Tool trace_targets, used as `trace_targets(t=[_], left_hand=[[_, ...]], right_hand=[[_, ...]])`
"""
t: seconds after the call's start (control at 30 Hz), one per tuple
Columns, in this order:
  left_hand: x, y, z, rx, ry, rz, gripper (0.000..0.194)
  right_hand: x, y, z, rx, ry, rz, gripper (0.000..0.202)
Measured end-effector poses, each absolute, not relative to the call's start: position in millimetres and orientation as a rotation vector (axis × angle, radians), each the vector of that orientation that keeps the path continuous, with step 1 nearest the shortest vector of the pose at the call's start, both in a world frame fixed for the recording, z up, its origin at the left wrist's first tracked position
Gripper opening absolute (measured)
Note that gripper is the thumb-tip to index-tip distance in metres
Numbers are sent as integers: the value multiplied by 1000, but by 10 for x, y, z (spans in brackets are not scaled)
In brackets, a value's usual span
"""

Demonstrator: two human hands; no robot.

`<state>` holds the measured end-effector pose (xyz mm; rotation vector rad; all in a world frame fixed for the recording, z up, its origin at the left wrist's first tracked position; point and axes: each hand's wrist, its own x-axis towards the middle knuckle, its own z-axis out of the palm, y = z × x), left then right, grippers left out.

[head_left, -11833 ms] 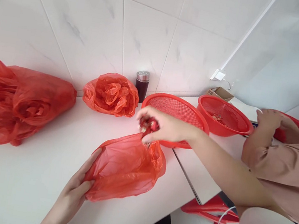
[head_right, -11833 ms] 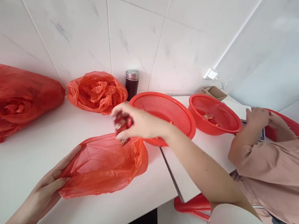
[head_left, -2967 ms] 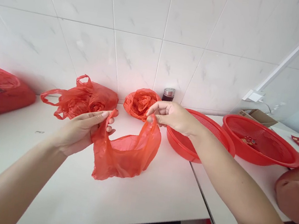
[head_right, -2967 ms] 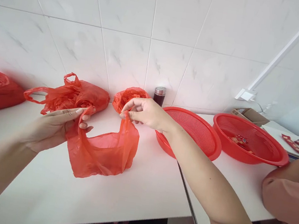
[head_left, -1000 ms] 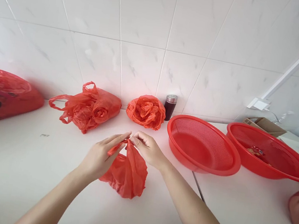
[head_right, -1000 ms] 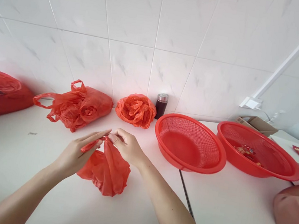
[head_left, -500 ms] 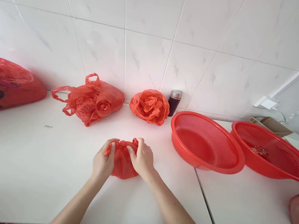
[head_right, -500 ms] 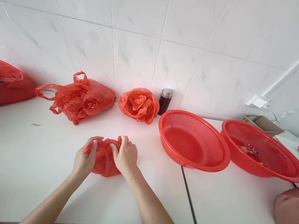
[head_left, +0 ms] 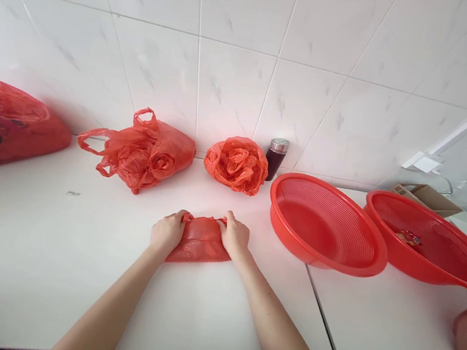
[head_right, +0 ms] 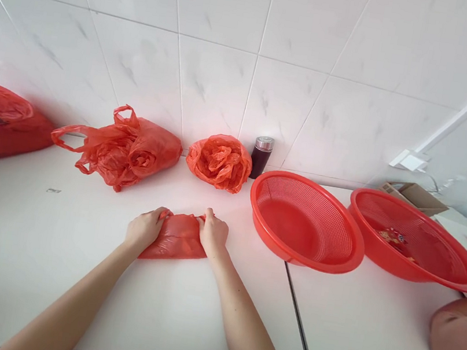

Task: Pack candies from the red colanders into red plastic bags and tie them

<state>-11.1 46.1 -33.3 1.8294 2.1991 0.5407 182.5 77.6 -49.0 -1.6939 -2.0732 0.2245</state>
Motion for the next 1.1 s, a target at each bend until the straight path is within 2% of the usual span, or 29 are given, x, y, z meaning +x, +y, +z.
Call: trace_targets(t=[0.27, 0.47, 0.7, 0.9, 1.1], left_hand=[[-101, 459, -461, 1908, 2237, 546, 33], [-125, 361, -458, 1840, 2237, 715, 34], [-294, -81, -468, 1667, 2153, 1001, 29], [-288, -543, -381, 1512, 1948, 1181, 37], [-275, -618, -333, 1211, 1822, 1220, 42]], right_hand=[[1784, 788, -584, -1704, -2063, 45, 17], [1838, 744, -599, -1694, -1916, 41, 39], [1945, 878, -689, -1724, -1720, 161, 35], [1985, 952, -627, -1701, -1632, 311, 29], [2053, 848, -518, -1542, -1597, 629, 34]])
